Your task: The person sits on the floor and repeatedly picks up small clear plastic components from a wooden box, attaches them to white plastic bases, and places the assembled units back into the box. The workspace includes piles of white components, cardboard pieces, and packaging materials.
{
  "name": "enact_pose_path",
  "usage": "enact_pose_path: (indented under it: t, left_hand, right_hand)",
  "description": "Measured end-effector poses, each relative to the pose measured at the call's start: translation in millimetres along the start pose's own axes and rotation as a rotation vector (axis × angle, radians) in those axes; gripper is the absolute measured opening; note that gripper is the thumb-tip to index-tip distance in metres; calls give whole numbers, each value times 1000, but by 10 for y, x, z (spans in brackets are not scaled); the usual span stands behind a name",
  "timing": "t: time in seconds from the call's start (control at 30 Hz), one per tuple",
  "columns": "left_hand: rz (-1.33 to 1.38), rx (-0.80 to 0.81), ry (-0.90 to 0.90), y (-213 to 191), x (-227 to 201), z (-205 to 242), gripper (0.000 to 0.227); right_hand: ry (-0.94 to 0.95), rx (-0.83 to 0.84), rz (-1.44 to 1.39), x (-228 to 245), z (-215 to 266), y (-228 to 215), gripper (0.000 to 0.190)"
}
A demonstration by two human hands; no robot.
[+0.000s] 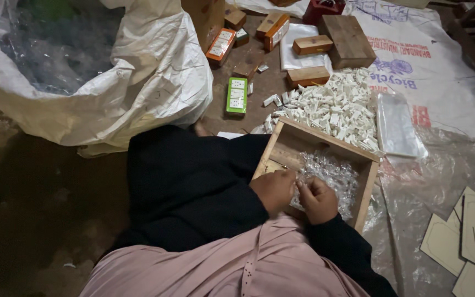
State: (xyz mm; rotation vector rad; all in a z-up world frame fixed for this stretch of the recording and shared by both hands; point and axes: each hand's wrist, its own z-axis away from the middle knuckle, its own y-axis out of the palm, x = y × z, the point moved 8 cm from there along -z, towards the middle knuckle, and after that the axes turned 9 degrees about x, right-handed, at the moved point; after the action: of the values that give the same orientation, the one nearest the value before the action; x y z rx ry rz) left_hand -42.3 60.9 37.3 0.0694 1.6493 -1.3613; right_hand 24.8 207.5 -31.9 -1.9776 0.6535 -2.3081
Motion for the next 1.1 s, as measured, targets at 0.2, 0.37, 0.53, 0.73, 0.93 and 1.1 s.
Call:
enact_pose_path:
  t: [0.2,0.37,0.53,0.73,0.93,1.1]
  left_hand:
    - [163,-141,82,-417,143,-162,29]
    - [225,75,198,-122,-37,40,33]
    - [305,-33,204,-113,27,-71,24]
    - [501,21,121,1,112,-114,19]
    - [72,-148,255,-211,-151,52,15]
    - [-81,-146,220,-156,-177,43,13]
  right_hand:
    - [-166,280,216,225,159,169,15]
    - [-71,188,407,231,109,88,16]
    - [-31,147,139,56,50,15,16]
    - [96,169,-262,-330,-59,-46,11]
    - [52,200,-251,-465,-93,11,18]
    - [16,191,-158,-428,-120,21,16]
